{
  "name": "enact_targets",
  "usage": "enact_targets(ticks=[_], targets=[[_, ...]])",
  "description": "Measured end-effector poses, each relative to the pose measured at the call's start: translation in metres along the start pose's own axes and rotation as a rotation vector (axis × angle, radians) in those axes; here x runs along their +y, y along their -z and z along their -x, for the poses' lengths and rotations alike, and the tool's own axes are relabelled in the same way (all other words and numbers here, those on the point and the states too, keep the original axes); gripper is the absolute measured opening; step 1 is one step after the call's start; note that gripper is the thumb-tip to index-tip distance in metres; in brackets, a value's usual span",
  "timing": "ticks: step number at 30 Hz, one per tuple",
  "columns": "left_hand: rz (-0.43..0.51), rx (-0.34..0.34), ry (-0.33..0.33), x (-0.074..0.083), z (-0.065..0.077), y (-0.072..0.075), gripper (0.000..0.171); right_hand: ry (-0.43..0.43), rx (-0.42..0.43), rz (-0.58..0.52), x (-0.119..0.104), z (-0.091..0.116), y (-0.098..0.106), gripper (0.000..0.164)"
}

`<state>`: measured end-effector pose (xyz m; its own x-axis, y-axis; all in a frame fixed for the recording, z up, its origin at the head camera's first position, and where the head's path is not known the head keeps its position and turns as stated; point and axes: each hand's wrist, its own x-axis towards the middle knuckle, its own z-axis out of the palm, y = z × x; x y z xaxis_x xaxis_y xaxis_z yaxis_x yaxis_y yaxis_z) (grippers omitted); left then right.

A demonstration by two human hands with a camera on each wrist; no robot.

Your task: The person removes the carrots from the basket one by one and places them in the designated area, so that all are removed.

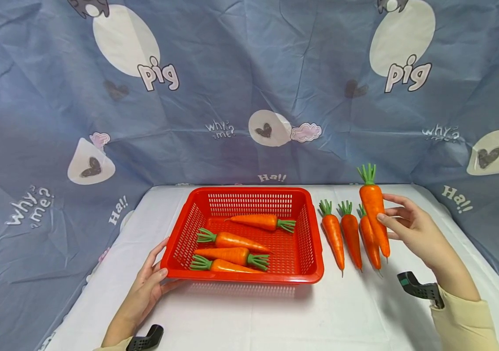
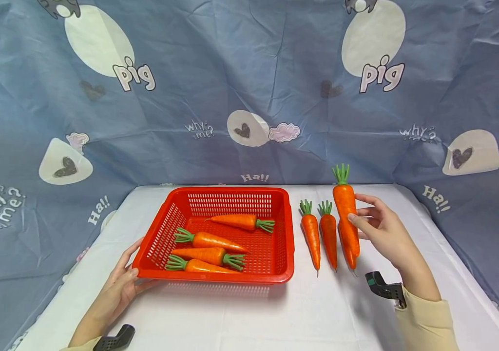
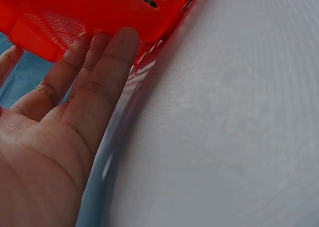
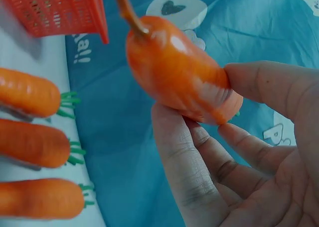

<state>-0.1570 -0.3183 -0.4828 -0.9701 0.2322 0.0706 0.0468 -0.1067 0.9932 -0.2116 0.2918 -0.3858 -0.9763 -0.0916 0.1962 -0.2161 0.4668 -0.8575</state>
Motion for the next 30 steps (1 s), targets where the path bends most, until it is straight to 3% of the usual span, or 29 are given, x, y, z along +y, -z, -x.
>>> enact_targets(ticks=[30], targets=[[-0.002, -0.025, -0.038, 0.0, -0.001, 0.002, 0.068, -0.153, 0.033, -0.012, 0.056, 0.006, 0.01, 0.065]])
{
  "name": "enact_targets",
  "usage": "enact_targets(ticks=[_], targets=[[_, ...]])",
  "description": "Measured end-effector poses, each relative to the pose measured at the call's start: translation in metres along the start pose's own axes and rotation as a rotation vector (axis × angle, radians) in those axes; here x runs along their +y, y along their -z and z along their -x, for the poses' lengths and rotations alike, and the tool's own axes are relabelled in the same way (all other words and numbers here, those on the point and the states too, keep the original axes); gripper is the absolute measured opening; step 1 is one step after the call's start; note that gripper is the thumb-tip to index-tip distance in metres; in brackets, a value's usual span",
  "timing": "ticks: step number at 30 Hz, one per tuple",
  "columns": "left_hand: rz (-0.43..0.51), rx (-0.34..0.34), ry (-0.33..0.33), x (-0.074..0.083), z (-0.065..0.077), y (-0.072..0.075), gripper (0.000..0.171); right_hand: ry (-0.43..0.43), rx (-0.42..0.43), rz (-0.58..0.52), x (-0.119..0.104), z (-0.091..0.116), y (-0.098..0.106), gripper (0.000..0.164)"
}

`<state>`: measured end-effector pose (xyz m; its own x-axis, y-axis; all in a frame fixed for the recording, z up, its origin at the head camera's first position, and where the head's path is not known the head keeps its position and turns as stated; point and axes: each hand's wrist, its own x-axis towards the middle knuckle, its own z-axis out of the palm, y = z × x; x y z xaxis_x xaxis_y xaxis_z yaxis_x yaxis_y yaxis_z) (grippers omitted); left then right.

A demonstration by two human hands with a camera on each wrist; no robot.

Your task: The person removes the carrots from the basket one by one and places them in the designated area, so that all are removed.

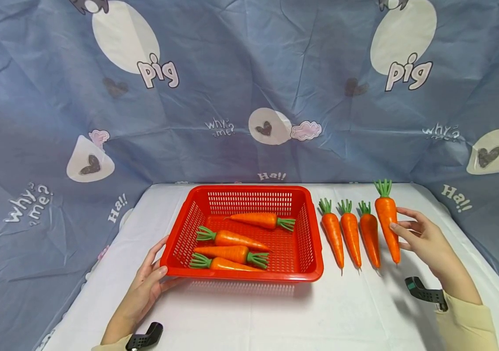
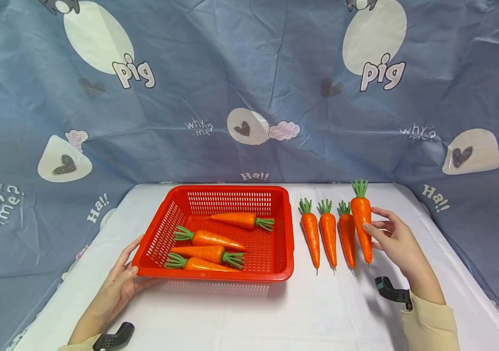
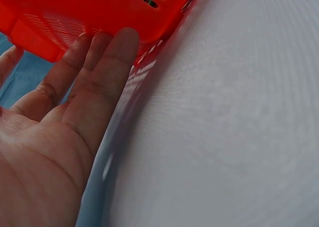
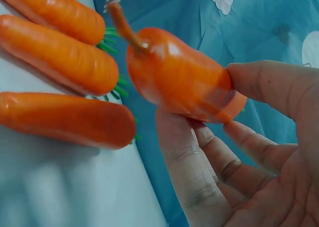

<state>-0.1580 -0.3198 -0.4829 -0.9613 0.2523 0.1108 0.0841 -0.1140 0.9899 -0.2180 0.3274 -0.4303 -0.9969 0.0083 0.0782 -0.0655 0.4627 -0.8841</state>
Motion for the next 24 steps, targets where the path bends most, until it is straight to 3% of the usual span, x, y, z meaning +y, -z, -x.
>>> enact_targets(ticks=[18, 24], targets=[[-0.034, 0.044, 0.051, 0.001, -0.001, -0.002, 0.068, -0.087, 0.003, 0.051, 0.024, -0.002, 0.005, 0.072], [-0.005, -0.002, -0.001, 0.002, 0.0, -0.002, 0.068, -0.115, -0.024, 0.052, 0.034, -0.003, 0.004, 0.07]])
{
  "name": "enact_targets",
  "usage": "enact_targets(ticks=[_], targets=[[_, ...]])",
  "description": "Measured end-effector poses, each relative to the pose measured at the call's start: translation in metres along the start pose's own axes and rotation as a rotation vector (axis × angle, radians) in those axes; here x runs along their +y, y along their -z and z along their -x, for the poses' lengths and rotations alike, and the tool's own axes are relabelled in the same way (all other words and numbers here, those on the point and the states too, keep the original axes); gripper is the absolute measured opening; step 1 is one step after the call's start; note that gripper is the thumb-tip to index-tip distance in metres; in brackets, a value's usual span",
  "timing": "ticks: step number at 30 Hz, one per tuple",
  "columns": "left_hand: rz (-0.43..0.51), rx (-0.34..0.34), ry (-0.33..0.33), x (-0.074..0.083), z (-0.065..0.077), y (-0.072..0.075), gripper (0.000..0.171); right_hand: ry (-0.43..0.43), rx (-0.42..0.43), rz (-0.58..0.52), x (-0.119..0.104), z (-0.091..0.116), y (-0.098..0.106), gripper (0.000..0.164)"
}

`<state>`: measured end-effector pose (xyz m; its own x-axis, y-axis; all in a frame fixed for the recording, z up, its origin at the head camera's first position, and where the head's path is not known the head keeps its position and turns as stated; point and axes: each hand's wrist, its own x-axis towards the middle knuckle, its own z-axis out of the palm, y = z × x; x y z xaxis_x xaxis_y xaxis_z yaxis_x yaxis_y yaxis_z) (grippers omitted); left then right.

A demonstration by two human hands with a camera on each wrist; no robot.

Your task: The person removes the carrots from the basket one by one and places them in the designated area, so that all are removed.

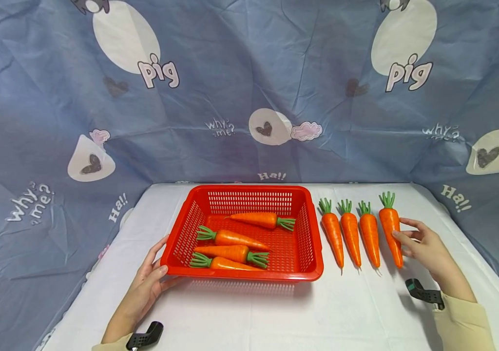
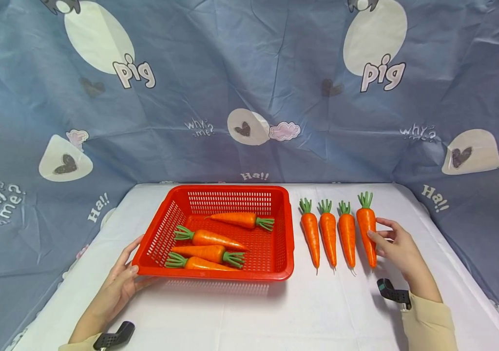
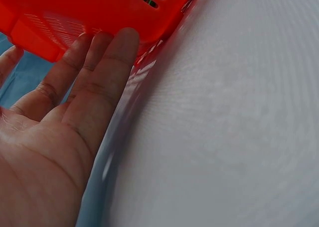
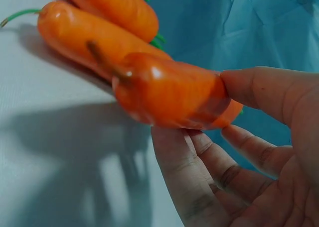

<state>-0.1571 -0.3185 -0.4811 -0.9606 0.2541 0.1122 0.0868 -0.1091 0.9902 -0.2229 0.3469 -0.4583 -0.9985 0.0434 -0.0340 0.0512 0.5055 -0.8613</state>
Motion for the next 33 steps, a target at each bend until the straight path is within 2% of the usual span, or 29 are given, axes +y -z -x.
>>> enact_targets(ticks=[4, 13, 20, 33], targets=[[0.014, -0.029, -0.031, -0.001, 0.001, 0.001, 0.068, -0.01, -0.011, 0.012, 0.004, -0.001, -0.001, 0.07], [-0.001, -0.009, -0.009, 0.0, 0.001, 0.001, 0.068, -0.058, -0.019, 0.067, 0.009, -0.003, -0.002, 0.073], [0.003, -0.023, -0.013, -0.001, 0.0, 0.001, 0.068, -0.114, -0.023, 0.12, 0.012, -0.003, -0.002, 0.078], [0.005, 0.002, -0.003, -0.001, -0.001, 0.001, 0.068, -0.11, -0.023, 0.147, 0.012, -0.005, -0.004, 0.078]])
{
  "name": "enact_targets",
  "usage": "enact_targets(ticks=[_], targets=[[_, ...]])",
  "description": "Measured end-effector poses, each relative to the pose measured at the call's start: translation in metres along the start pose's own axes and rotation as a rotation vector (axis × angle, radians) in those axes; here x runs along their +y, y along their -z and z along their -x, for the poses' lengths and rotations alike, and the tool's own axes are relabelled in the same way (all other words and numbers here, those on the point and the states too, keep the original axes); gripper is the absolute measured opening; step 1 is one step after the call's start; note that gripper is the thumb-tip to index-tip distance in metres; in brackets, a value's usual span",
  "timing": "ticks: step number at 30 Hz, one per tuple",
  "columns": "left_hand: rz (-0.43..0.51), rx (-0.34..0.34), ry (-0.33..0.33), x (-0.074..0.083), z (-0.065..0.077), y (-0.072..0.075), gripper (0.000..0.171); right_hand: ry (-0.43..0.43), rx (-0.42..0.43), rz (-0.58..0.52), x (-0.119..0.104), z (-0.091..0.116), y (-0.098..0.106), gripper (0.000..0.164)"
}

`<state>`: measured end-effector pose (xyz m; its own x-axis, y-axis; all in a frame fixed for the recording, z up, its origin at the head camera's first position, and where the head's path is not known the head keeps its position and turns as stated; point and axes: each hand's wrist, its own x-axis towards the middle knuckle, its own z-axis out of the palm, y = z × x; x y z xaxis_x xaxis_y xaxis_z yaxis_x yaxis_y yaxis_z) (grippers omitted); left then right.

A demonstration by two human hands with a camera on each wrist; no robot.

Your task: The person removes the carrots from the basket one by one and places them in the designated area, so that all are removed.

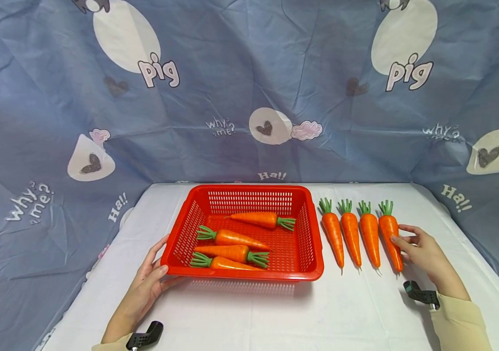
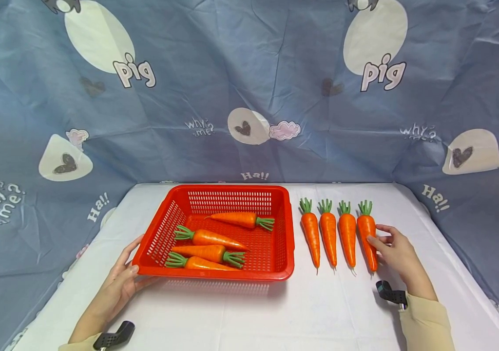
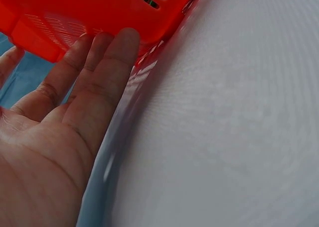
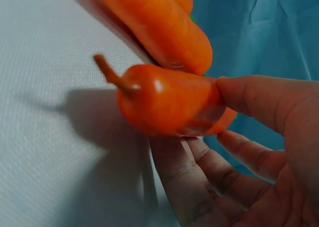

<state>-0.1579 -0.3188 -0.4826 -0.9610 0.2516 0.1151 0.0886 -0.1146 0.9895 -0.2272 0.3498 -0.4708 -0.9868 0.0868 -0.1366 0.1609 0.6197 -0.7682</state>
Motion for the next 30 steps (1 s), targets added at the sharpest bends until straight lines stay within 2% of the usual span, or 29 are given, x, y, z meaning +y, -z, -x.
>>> enact_targets(ticks=[7, 20, 30], targets=[[-0.001, 0.004, 0.016, -0.0008, -0.0001, 0.0008, 0.068, 0.017, 0.009, 0.03, -0.0018, 0.0, -0.0012, 0.076], [0.01, -0.025, -0.013, -0.0014, 0.0005, 0.0018, 0.068, 0.021, 0.02, 0.096, -0.0032, -0.0008, -0.0015, 0.075], [0.014, -0.027, -0.022, -0.0013, 0.0005, 0.0021, 0.068, -0.013, 0.013, 0.112, -0.0034, -0.0018, -0.0017, 0.079]])
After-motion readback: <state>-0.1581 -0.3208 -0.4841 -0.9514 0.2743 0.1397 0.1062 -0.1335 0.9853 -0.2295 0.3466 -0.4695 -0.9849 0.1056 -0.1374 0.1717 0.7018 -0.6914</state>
